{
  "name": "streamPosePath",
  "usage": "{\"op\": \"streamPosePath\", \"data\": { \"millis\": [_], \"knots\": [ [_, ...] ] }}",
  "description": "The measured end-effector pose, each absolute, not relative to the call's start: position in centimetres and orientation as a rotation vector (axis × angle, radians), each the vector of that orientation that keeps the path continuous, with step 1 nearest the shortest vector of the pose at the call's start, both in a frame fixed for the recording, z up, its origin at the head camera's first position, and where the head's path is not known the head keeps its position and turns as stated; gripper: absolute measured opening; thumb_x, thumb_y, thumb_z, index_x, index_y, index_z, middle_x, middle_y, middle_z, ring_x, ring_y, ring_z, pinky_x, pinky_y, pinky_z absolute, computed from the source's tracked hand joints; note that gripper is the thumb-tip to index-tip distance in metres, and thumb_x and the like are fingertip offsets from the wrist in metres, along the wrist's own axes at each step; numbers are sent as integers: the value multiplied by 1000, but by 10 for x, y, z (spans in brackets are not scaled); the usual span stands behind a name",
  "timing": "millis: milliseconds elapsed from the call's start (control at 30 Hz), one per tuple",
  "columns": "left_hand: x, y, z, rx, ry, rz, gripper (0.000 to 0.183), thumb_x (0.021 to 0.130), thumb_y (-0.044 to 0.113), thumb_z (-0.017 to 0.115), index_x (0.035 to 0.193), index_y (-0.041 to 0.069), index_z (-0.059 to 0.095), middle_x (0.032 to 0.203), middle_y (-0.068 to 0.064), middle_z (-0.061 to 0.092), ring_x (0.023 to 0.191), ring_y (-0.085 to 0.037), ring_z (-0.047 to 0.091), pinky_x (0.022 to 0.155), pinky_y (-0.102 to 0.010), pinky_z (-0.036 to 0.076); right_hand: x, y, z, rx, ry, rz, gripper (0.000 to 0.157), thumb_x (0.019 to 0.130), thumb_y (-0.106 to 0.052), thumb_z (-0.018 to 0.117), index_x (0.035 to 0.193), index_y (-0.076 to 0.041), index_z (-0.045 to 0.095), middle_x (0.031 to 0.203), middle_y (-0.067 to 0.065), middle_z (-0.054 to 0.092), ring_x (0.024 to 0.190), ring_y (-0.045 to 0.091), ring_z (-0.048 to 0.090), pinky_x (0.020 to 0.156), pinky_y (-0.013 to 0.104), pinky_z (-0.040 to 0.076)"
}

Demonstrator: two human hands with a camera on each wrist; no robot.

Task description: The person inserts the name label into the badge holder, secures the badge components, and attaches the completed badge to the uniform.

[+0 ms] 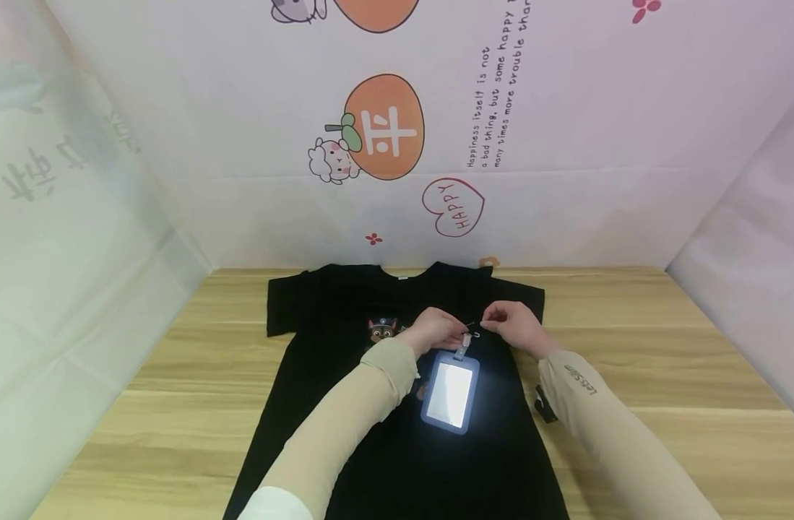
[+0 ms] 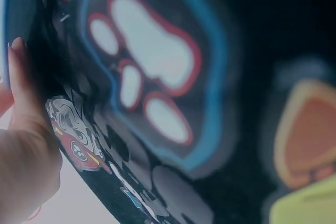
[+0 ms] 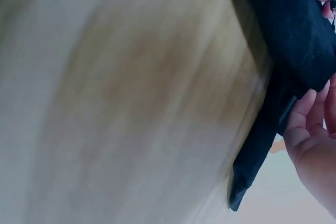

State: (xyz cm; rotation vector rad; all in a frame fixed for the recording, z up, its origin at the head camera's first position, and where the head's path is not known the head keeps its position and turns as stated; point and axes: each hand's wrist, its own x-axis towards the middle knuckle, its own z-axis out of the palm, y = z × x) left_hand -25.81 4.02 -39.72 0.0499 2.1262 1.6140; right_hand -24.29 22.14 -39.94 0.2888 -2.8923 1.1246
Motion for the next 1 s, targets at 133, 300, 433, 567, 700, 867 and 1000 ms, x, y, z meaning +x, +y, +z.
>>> {"op": "streamPosePath", "data": {
  "millis": [133,300,433,567,700,867,1000],
  "knots": [
    [-258,43,-396,33,2148,1605,16,90,5,60,98,-4,71,85,-14,71,72,-16,70,66,-26,57,-242,222,-400,297,-2880,1136,4,89,-8,64,86,-5,64,82,9,65,76,21,53,70,30,44],
    [-257,45,-396,23,2180,1585,17,91,4,58,99,-4,71,85,-13,71,72,-17,70,66,-25,57,-241,222,-400,327,-2859,1160,4,88,-5,64,84,-5,62,83,9,65,76,20,54,70,30,45],
    [-257,46,-397,16,2196,1574,17,91,4,57,99,-4,71,86,-13,71,73,-17,70,66,-25,57,-240,222,-399,346,-2844,1188,5,88,-3,63,84,-5,61,84,9,65,76,20,54,72,30,46],
    [-257,47,-396,18,2219,1567,17,91,4,58,98,-3,71,87,-13,71,74,-17,70,67,-25,57,-240,222,-399,356,-2839,1199,6,88,-4,64,83,-6,61,83,8,64,76,21,53,72,31,46],
    [-256,47,-396,37,2237,1564,18,93,6,56,99,-3,71,87,-13,71,75,-17,70,67,-25,57,-240,222,-399,375,-2836,1203,6,88,-4,64,83,-6,60,82,7,63,75,20,52,70,30,45],
    [-257,47,-395,57,2253,1564,17,92,7,58,99,-2,70,84,-10,69,69,-13,67,65,-24,57,-241,221,-399,388,-2837,1225,10,88,-4,64,81,-6,57,84,8,65,75,19,54,69,30,44],
    [-258,47,-395,72,2289,1539,14,91,8,61,95,0,71,78,-7,65,63,-10,62,62,-22,56,-241,220,-399,397,-2845,1273,13,88,-1,63,82,-4,52,87,11,67,78,20,56,72,31,44]
  ]
}}
